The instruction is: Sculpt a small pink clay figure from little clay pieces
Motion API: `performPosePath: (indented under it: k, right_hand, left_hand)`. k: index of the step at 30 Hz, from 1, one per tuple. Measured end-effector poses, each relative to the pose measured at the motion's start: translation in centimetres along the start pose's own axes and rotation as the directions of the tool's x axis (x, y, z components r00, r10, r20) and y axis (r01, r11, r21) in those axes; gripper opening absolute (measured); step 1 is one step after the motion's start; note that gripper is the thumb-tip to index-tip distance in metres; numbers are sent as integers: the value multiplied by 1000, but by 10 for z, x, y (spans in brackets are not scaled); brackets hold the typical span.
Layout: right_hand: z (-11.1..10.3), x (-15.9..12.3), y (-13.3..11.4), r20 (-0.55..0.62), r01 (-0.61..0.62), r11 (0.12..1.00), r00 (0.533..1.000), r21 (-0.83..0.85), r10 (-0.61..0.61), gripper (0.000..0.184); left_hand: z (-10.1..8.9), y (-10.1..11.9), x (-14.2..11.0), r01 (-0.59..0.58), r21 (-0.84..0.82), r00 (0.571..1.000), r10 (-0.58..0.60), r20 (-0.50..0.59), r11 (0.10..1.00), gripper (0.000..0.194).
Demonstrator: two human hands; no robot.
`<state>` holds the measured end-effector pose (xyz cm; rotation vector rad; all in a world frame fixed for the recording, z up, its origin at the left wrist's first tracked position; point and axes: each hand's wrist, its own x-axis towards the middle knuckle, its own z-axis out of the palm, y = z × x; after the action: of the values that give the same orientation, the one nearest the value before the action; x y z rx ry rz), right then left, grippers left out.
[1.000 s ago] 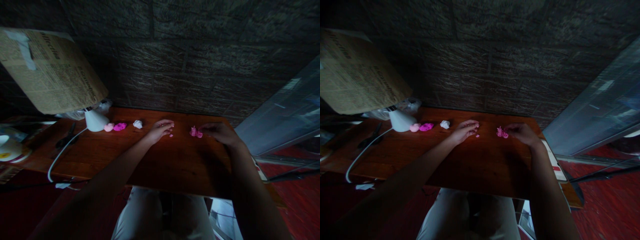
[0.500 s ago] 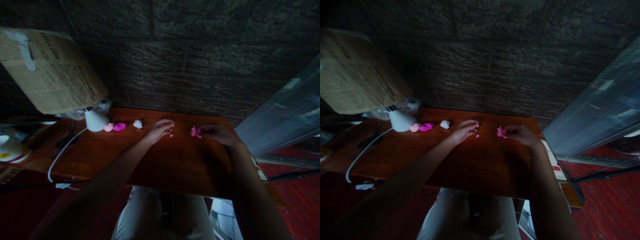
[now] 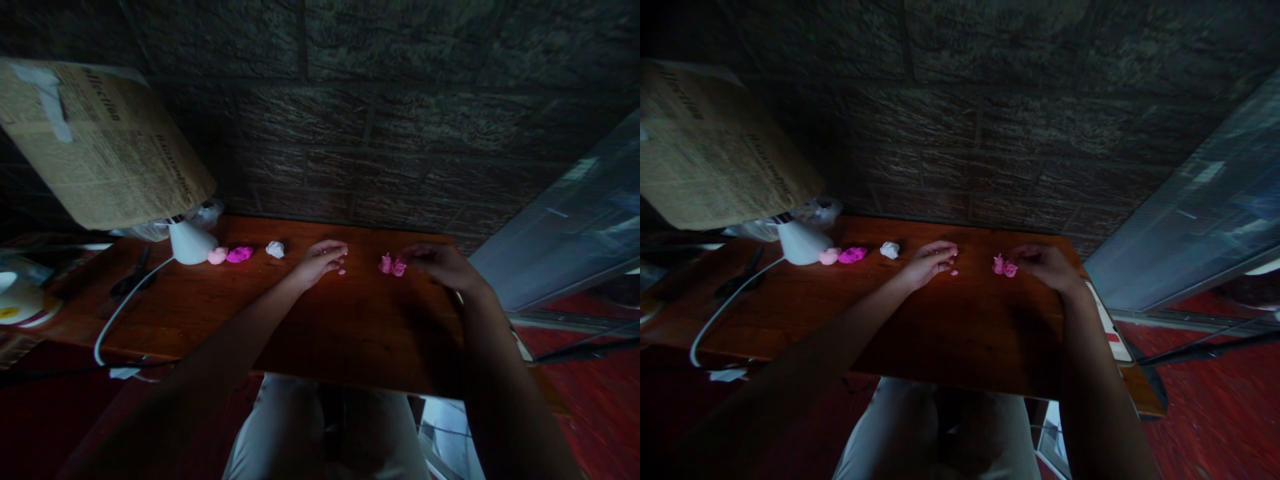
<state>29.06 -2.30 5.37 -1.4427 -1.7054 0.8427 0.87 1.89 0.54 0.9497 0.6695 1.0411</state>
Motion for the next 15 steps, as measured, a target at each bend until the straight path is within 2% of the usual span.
performPosePath:
  k: [2,4,6,7,9,11,13,15]
  right_hand:
    - [0,1,0,-153,15,999,988,-30,-19,39]
    - [-2,4,3,-302,14,999,953,-46,-28,38]
    - [-4,6,9,-368,22,999,929,-46,-38,36]
    - [-6,6,12,-356,41,998,933,-38,-52,36]
    - [-9,6,20,-241,14,1000,970,-2,-14,46]
    - [-11,4,26,-46,-61,998,997,27,62,60]
    - [-11,3,31,110,-94,994,990,47,88,67]
    - [-10,3,34,203,-99,994,975,51,87,71]
  left_hand:
    - [0,-1,0,-1,-4,1000,1,-9,1000,26]
    - [-1,-1,1,-2,-12,1000,2,-17,1000,24]
    - [-1,-1,1,-1,-16,1000,0,-20,1000,23]
    - [-1,-1,1,0,-16,1000,0,-20,1000,22]
    - [-1,-1,1,2,-15,1000,-2,-21,1000,22]
    - [-1,-1,1,6,-14,1000,-6,-22,1000,22]
    - [0,0,0,7,-8,1000,-7,-23,1000,22]
    - [0,0,0,5,0,1000,-5,-22,1000,23]
